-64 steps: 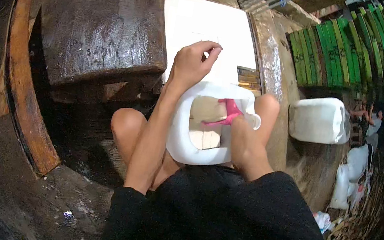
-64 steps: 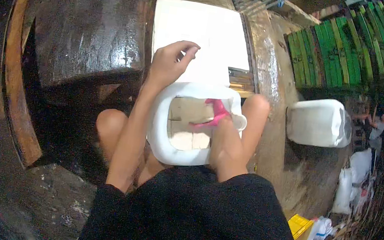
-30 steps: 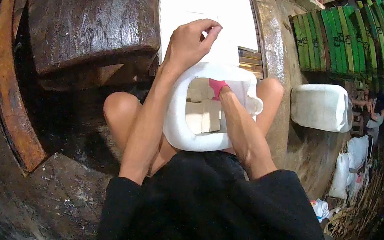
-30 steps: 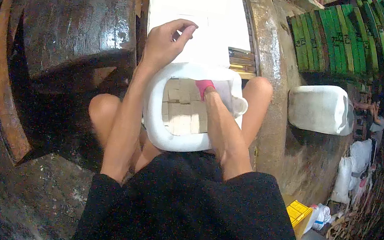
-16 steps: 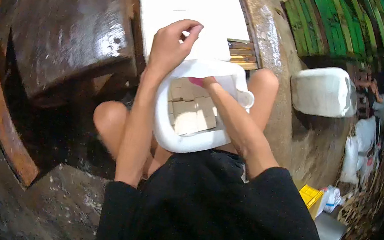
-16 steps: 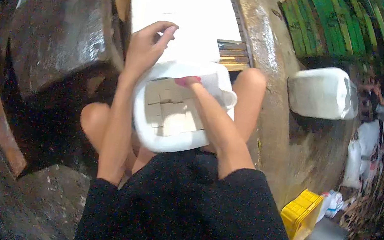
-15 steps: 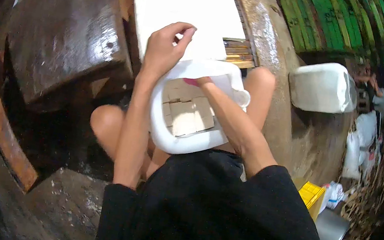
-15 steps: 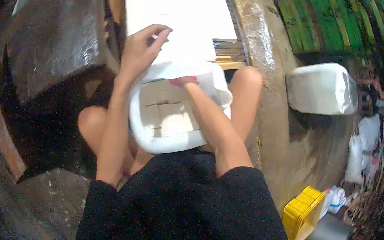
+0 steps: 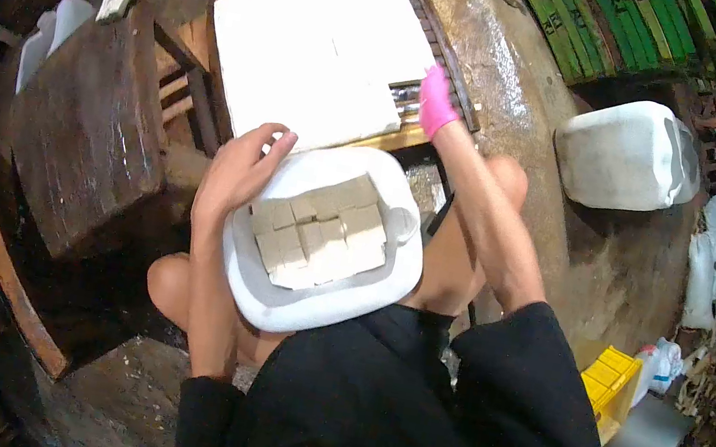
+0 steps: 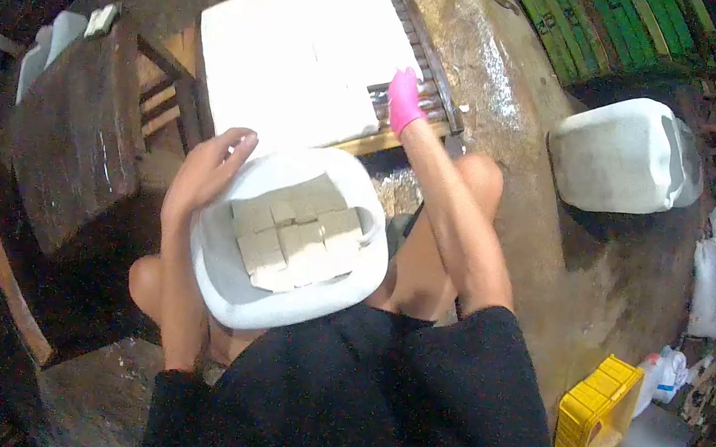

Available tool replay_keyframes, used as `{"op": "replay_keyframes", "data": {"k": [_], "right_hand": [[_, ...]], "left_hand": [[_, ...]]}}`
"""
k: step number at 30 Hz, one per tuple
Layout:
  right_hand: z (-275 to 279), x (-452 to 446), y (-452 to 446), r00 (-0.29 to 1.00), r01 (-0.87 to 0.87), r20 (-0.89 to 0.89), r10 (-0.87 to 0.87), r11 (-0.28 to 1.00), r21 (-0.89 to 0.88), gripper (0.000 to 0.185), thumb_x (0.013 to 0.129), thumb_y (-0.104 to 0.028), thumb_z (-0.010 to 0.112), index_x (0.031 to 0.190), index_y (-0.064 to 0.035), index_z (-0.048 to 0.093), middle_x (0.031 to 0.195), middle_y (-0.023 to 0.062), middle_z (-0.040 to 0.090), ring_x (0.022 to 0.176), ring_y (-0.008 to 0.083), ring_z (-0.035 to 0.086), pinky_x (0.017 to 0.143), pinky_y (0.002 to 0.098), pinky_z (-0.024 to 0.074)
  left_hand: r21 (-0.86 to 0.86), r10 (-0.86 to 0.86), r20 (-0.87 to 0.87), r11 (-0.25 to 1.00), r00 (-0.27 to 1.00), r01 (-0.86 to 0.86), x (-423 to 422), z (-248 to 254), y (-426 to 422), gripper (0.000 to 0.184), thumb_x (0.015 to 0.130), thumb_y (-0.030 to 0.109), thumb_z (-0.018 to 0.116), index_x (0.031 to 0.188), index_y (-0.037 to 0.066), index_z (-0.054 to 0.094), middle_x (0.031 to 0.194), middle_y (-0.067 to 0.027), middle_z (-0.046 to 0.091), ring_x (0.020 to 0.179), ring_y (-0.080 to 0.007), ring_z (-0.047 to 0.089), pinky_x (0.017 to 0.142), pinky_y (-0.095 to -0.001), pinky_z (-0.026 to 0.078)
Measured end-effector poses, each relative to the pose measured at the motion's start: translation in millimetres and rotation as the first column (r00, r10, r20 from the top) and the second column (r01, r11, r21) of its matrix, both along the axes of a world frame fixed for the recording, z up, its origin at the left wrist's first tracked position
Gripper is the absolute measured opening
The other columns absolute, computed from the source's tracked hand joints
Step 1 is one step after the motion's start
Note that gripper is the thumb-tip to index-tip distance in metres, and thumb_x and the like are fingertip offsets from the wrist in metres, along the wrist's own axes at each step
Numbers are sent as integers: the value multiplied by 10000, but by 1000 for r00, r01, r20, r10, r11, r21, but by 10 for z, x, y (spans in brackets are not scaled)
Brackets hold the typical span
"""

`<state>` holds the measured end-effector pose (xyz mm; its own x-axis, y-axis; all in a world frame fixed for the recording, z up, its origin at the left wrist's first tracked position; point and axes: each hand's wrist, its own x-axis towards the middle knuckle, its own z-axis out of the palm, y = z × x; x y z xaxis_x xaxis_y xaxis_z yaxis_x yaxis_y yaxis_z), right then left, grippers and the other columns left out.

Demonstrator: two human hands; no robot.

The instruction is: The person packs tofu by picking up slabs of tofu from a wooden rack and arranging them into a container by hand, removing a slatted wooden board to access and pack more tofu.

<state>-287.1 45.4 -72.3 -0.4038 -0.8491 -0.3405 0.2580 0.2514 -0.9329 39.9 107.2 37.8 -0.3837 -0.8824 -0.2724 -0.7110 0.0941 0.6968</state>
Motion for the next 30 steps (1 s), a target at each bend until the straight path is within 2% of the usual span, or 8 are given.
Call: {"op": "replay_keyframes", "data": {"k": [3,5,8,10,15,20,24,30], "right_hand": [[-1453,-95,-31,726,-31,-653,214,960,280,500,990,-283,399,1426,-39,386,1526,207,339,1430,376,284,1129,535,288],[-1595,313,196,216,-40,-940,265,964,262,523,983,-274,396,1458,-56,365,1516,212,353,1424,397,290,1124,525,306],[-1414,449,83,805,-81,-576,146,987,138,508,995,-268,391,1446,-35,398,1433,213,467,1353,327,428,1094,441,366],[-1725,290,-108,1000,-6,5,6,998,66,459,1006,-272,355,1363,-22,497,1267,149,614,1146,265,592,1016,388,438],[-1188,-99,-173,614,-437,732,295,899,3,485,1013,-307,255,1295,-37,543,1273,164,618,1156,268,602,999,416,479],[-1273,89,-229,205,-480,944,259,867,-134,796,882,-501,363,1493,5,300,1523,274,314,1359,517,334,1034,771,244],[-1058,153,-28,246,-429,945,217,898,-94,755,838,-465,376,1508,-123,317,1557,219,271,1363,530,304,936,874,186],[-982,96,58,333,-369,910,247,922,-116,746,852,-458,355,1482,-58,331,1521,248,316,1353,516,331,989,828,235]], "left_hand": [[-9,-42,45,999,998,42,-40,-20,-24,538,934,454,578,1242,13,609,1057,-231,687,916,-328,692,819,-411,527],[37,1,22,999,1000,-2,-94,63,-27,560,914,442,619,1248,-7,601,1053,-222,690,879,-305,691,790,-405,536],[39,-19,18,999,1000,18,-87,37,-51,564,912,433,627,1256,-14,595,1036,-215,691,845,-277,682,771,-383,540],[82,-12,46,997,999,8,-111,49,-23,564,913,430,629,1257,-16,593,1036,-212,690,843,-270,681,765,-378,540],[127,-23,60,992,998,15,-118,-19,-96,593,901,460,638,1281,8,582,1045,-196,690,854,-261,676,765,-377,541],[125,-34,97,992,995,22,-101,14,-101,619,894,491,637,1290,20,575,1054,-193,690,871,-267,677,782,-390,539],[126,-60,84,991,995,49,-95,33,-96,616,904,494,620,1294,20,570,1066,-196,687,898,-285,679,791,-398,538],[67,-51,-14,996,999,52,-6,-40,-86,586,925,476,592,1288,17,576,1076,-202,687,920,-313,676,813,-410,533]]}}
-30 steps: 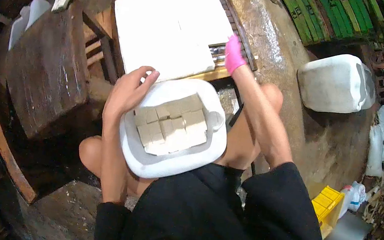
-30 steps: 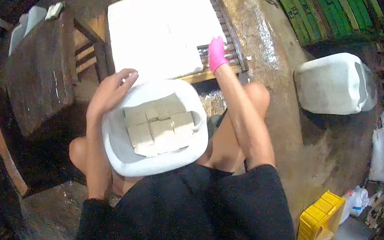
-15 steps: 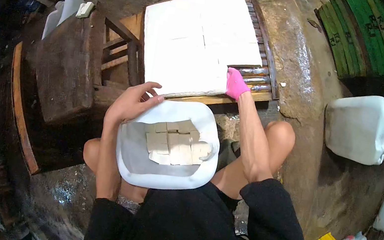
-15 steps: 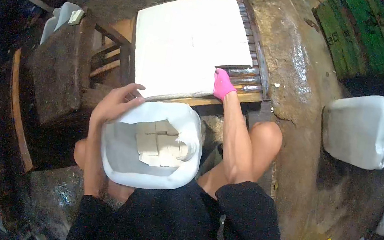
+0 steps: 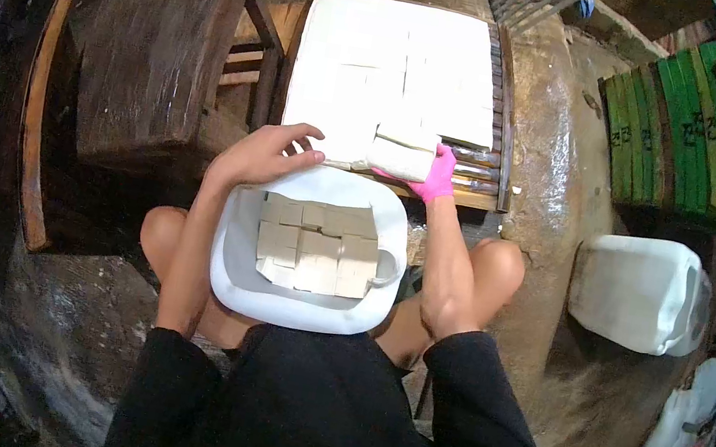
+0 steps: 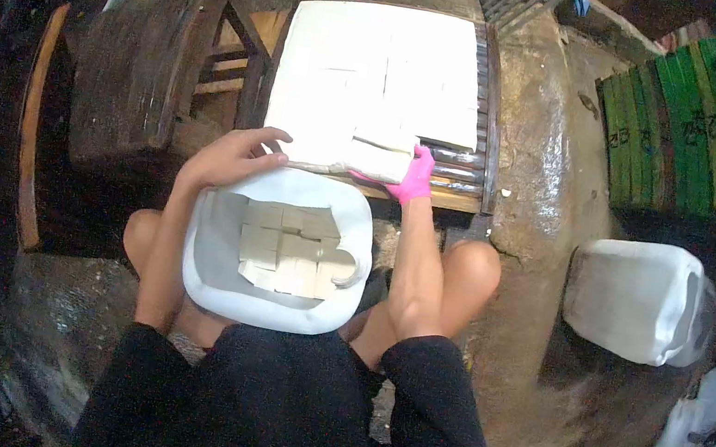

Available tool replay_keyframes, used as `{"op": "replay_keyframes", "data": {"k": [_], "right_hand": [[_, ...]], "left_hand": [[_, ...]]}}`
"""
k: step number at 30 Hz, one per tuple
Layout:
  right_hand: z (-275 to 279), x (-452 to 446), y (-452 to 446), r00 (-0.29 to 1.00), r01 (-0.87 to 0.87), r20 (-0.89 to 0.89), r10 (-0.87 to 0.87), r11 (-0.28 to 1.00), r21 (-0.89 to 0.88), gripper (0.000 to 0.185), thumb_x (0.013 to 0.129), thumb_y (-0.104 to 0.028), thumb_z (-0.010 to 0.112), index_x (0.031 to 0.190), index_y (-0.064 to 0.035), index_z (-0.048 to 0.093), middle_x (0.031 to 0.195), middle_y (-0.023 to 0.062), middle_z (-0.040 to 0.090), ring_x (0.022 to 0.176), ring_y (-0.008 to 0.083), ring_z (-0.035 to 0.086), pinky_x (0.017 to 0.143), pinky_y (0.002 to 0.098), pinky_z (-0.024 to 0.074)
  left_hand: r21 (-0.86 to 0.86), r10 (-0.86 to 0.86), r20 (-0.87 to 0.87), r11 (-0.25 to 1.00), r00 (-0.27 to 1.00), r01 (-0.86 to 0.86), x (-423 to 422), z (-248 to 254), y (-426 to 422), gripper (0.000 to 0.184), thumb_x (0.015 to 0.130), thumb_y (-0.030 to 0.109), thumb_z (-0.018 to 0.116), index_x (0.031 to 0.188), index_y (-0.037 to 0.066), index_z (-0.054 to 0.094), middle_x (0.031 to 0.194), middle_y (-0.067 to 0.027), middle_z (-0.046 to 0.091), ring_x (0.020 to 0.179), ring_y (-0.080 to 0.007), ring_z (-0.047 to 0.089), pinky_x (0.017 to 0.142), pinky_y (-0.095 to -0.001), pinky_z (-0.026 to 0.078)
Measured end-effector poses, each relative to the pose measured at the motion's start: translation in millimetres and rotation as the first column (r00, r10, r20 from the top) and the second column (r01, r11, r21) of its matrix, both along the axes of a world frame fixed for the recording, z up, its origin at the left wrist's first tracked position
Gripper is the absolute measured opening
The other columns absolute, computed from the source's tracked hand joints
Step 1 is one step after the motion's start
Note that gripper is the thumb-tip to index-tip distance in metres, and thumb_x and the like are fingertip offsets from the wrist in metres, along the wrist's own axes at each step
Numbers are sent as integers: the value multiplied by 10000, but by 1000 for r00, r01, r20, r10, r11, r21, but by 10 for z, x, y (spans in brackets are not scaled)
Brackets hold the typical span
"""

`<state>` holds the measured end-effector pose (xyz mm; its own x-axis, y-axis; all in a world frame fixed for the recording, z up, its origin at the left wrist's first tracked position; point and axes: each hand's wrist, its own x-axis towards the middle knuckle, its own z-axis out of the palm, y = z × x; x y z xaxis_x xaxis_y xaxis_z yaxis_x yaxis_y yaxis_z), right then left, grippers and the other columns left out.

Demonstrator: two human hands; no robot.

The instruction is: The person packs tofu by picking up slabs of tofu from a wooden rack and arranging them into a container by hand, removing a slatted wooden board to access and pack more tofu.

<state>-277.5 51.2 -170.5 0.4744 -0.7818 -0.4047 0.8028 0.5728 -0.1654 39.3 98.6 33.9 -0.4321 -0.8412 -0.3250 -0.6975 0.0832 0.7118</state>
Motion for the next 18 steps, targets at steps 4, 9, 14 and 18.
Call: {"op": "replay_keyframes", "data": {"k": [4,9,14,18], "right_hand": [[102,13,60,984,167,-55,-172,982,-86,757,854,-471,353,1467,-26,343,1480,267,376,1313,515,395,1013,774,295],[968,-152,56,795,346,-368,-482,859,-379,677,854,-392,380,1364,46,457,1352,261,512,1226,441,524,1040,571,434],[1882,-191,742,938,142,-200,-283,840,-523,746,903,-473,326,1411,68,403,1426,281,448,1284,462,473,1071,600,394],[1982,-226,1152,927,23,-349,-139,948,-317,663,938,-439,349,1311,89,497,1278,252,584,1172,378,581,1032,486,457]], "left_hand": [[-30,9,-71,999,997,-11,80,-52,-4,583,926,477,594,1288,20,578,1077,-198,688,930,-305,676,821,-400,532],[-95,-26,-149,995,989,12,155,-270,-14,544,924,453,594,1265,30,591,1095,-223,679,978,-344,672,861,-401,525],[-138,-44,-88,990,995,32,142,-279,-14,553,928,462,585,1271,28,577,1065,-219,680,959,-337,668,835,-404,524],[-159,-73,-132,986,989,51,133,-334,-40,549,921,457,592,1258,24,585,1069,-225,679,969,-354,664,845,-407,518]]}}
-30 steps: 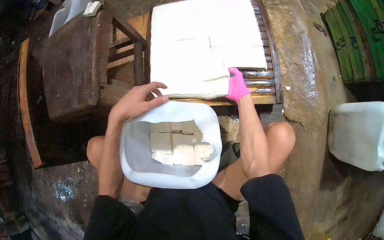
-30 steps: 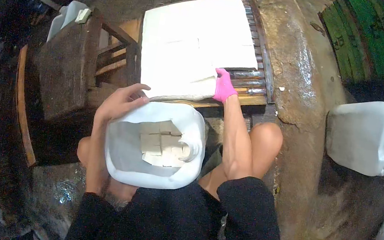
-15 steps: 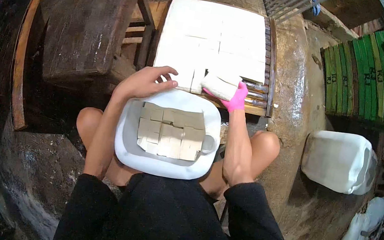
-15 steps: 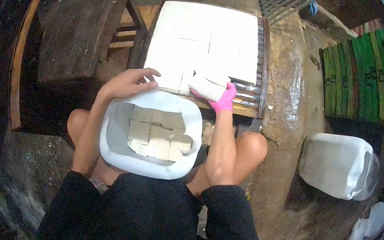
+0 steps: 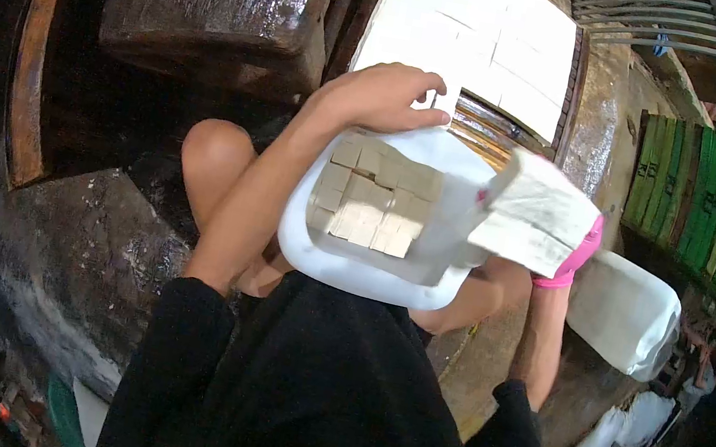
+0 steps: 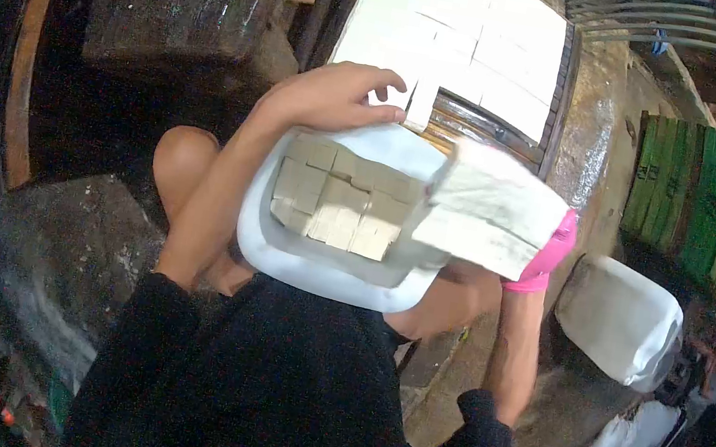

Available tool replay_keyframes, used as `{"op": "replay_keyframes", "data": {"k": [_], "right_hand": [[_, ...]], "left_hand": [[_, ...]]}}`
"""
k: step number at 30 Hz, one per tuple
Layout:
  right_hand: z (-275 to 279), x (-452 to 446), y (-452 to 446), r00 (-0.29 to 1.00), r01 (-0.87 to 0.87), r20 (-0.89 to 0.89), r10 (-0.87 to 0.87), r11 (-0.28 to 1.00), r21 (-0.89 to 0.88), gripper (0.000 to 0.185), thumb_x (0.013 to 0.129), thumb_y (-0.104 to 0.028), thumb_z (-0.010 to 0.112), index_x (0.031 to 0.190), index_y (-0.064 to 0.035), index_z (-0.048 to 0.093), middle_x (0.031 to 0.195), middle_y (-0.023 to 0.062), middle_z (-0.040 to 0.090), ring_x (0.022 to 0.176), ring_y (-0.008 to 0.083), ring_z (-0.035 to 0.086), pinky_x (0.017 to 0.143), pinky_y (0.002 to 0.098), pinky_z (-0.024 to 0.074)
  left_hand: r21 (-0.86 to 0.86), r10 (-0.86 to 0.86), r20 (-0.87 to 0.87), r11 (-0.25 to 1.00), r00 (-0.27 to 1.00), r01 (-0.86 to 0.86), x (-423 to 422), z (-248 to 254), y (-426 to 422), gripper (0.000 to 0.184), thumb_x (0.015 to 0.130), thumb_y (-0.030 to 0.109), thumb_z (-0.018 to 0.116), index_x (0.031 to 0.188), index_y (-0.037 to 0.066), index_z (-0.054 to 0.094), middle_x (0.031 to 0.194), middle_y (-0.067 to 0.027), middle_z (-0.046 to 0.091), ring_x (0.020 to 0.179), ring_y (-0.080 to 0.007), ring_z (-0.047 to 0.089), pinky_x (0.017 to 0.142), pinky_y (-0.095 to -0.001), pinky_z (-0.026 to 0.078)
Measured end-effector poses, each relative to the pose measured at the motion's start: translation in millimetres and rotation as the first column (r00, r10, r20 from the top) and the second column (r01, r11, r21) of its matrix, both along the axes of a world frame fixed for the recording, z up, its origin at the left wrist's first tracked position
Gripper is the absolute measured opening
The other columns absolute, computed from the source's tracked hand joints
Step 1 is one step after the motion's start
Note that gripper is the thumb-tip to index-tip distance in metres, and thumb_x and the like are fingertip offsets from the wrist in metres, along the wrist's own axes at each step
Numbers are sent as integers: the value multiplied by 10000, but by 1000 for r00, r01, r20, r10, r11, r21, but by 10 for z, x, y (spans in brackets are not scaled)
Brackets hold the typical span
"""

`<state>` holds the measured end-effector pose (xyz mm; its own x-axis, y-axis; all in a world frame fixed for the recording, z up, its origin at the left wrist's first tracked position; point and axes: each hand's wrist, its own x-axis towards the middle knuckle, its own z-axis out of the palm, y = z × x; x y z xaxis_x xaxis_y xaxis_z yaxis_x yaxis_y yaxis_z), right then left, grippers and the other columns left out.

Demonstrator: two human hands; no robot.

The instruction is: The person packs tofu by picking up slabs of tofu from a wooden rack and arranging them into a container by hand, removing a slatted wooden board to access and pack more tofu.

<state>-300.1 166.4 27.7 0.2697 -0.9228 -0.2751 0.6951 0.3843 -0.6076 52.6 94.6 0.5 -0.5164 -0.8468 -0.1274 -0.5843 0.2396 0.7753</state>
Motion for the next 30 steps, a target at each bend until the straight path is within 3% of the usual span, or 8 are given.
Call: {"op": "replay_keyframes", "data": {"k": [2,4,5,8,11,19,28,30], "right_hand": [[-22,43,17,935,49,-354,8,987,151,605,913,-410,400,1232,86,538,1167,223,629,1067,350,622,985,454,483],[446,724,-65,900,-280,-236,366,902,329,443,848,-290,479,1114,46,591,1066,176,648,964,295,635,895,396,510],[544,876,-92,760,-276,-431,487,842,464,373,821,-246,511,1056,26,615,1032,144,655,921,256,639,840,358,523],[17,1227,-253,454,-700,-287,844,537,471,199,782,-187,563,912,-56,636,889,41,632,761,146,600,670,260,486],[-588,2117,-137,167,-772,-49,985,161,615,147,806,-190,571,862,-70,635,788,42,635,718,156,640,631,280,528],[-1447,2584,-242,-308,-832,-542,782,55,552,173,828,-196,552,906,-62,630,840,53,632,765,163,634,673,286,518],[-1787,2594,-85,-442,-818,-698,564,66,571,203,853,-203,530,955,-54,623,898,66,629,817,170,627,719,293,506],[-1802,2570,-37,-442,-815,-704,555,78,574,210,859,-205,525,966,-52,622,910,69,628,828,172,626,730,294,503]], "left_hand": [[-22,-4,-19,1000,1000,4,10,-11,4,543,918,450,594,1251,21,590,1079,-228,676,987,-360,658,863,-411,512],[-51,-4,-34,999,999,2,11,-25,13,535,916,441,594,1245,19,594,1089,-230,672,1007,-364,651,885,-416,504],[-56,-8,-45,998,999,5,15,-38,15,530,917,436,591,1243,19,596,1090,-230,672,1013,-365,649,892,-418,501],[-65,10,-46,998,999,-13,-7,-54,9,507,923,421,583,1233,20,602,1087,-224,671,1019,-363,644,908,-428,497],[-108,4,-49,994,999,-9,-14,-113,5,487,923,405,582,1222,21,607,1072,-218,672,1009,-362,645,903,-431,497],[-68,-7,-159,998,987,-4,37,-28,9,456,909,379,597,1176,10,618,1051,-225,674,1005,-362,647,897,-437,496],[-66,-66,-264,997,962,50,24,-103,-49,462,917,388,604,1205,27,616,1039,-206,691,946,-347,673,850,-410,520],[-46,-83,-262,996,962,73,17,-97,-56,470,902,382,605,1181,4,626,1074,-230,677,1011,-377,647,912,-432,494]]}}
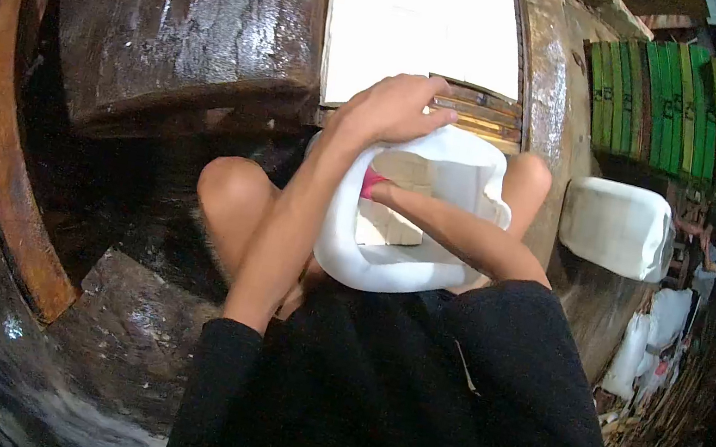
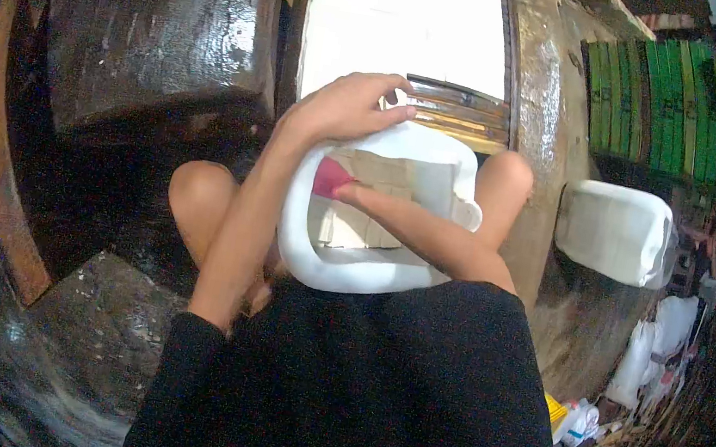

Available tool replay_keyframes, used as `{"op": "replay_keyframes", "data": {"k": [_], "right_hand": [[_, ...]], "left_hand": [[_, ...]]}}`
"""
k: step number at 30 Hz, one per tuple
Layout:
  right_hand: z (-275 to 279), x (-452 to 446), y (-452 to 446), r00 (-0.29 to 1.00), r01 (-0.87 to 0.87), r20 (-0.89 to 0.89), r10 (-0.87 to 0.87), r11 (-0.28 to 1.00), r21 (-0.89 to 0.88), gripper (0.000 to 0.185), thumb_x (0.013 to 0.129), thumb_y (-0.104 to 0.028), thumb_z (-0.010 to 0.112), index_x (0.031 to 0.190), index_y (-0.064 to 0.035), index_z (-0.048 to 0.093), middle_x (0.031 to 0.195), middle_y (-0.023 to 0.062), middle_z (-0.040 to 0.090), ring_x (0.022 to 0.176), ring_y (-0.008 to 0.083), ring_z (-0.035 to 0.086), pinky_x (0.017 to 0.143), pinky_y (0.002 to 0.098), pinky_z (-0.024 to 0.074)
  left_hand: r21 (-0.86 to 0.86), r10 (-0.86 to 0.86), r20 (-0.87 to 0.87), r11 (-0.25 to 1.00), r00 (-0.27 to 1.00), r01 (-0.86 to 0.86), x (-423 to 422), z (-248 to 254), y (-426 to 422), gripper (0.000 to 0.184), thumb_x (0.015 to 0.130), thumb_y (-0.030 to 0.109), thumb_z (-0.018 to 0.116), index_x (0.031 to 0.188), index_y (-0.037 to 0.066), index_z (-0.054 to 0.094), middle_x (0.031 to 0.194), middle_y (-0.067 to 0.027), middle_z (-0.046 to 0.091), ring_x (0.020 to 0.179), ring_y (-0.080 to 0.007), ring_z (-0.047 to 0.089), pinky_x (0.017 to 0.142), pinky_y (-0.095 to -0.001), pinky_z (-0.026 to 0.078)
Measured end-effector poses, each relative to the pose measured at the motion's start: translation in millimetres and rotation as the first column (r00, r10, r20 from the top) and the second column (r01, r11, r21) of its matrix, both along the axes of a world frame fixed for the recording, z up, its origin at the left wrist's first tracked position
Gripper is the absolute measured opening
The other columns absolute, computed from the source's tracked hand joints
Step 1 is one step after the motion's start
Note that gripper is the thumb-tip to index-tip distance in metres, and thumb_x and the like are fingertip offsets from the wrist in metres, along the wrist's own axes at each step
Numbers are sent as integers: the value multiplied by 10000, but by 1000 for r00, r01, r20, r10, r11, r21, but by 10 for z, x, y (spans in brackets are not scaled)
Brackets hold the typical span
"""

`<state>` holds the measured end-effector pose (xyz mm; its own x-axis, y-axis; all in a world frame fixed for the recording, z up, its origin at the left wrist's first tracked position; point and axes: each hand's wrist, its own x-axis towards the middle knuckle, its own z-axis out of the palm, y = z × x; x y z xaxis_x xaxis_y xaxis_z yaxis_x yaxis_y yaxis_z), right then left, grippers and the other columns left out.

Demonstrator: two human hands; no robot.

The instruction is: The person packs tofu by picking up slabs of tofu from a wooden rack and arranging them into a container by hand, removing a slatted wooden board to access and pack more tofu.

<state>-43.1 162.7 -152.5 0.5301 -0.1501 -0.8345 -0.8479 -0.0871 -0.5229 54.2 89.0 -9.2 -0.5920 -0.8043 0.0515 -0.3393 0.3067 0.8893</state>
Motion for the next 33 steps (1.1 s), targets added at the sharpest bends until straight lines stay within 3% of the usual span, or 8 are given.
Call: {"op": "replay_keyframes", "data": {"k": [2,5,9,14,33], "right_hand": [[-19,-1,32,1000,-3,6,3,1000,-20,216,865,-207,521,977,-50,620,923,71,627,840,173,624,740,296,501],[-8,-45,91,1000,3,16,-2,999,-43,227,873,-209,513,993,-48,618,942,76,626,857,175,622,756,298,497],[24,-54,96,1000,5,29,-4,998,-59,240,884,-212,504,1015,-44,615,968,81,625,880,179,619,776,301,492],[14,-69,80,999,18,40,-14,994,-111,258,898,-216,492,1043,-39,611,1000,88,623,909,183,615,802,304,486],[-56,-165,76,993,61,112,-42,985,-163,324,952,-232,446,1147,-22,597,1122,114,616,1019,198,601,901,318,461]], "left_hand": [[30,-11,3,999,1000,11,11,48,9,466,895,378,605,1157,-7,639,1077,-236,676,1032,-385,640,931,-439,485],[20,-11,21,1000,1000,10,12,6,-4,473,922,404,608,1212,31,616,1029,-201,695,888,-332,686,821,-410,527],[-8,9,25,1000,1000,-8,7,-28,1,484,929,417,602,1230,39,607,1050,-191,699,905,-330,693,826,-393,533],[73,-10,98,997,995,3,4,77,-3,497,931,425,592,1263,55,592,1129,-192,681,946,-323,690,832,-407,532],[20,45,215,999,975,-51,-11,81,34,532,914,429,614,1275,40,584,1099,-211,687,913,-314,703,805,-391,537]]}}
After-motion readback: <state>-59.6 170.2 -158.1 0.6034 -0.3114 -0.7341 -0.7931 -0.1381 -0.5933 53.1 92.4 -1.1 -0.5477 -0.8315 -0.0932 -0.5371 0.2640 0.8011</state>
